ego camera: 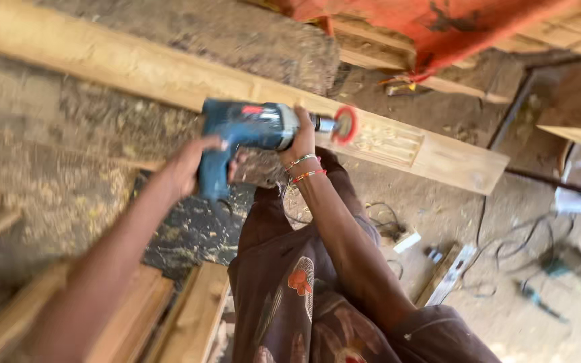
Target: The person uses a handheld electric sander with a red abrasive pad to smooth the surface of a long, carved wooden plank. They move the sander back and forth along the plank's length, focusing on the carved patterns and flat areas.
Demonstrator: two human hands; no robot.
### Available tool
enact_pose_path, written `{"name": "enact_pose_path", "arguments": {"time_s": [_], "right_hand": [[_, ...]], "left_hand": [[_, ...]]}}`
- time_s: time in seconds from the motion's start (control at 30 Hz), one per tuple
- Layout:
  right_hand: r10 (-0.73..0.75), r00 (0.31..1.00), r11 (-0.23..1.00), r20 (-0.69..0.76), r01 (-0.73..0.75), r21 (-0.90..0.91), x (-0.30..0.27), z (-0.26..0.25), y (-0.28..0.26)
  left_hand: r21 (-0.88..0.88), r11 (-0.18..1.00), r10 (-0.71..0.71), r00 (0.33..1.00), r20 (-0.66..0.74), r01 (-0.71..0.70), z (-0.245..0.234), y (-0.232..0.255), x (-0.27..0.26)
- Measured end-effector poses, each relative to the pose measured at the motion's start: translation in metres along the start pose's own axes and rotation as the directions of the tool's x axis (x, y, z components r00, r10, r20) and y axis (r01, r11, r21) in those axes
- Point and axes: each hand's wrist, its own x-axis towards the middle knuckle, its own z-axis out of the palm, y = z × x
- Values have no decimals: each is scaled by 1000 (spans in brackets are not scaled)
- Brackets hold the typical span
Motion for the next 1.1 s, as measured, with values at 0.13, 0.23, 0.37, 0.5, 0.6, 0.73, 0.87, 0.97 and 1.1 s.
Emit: {"name": "enact_pose_path", "arguments": {"time_s": [0.13,0.23,0.37,0.5,0.6,0.73,0.87,0.97,1.1], "right_hand": [[-460,884,644,-84,267,-717,18,-1,-40],[-631,773,183,58,221,-958,14,-1,-35],[-602,763,-37,235,268,-963,-11,-30,-43],[-478,869,-85,128,100,-991,-20,-54,-44],[-406,912,-93,59,23,-995,-20,-80,-45],[-323,945,-118,53,15,-993,-9,-105,-46],[-187,981,-164,-50,-81,-983,-12,-116,-38],[-149,988,-139,27,6,-990,-1,-106,-43],[-74,994,-236,-77,-92,-967,1,-115,-51]], "left_hand": [[236,970,111,971,-212,-59,-6,-85,49],[76,984,176,931,-321,-160,14,-175,111],[50,971,236,912,-334,-233,66,-274,159],[-308,951,-104,907,-409,-29,89,-292,147],[-451,886,-249,931,-265,109,94,-293,126],[-386,919,-192,946,-263,79,98,-300,121],[-392,919,-103,939,-328,-36,107,-315,106],[-450,888,-90,923,-375,-96,115,-307,104],[-451,892,-192,917,-350,14,123,-311,105]]}}
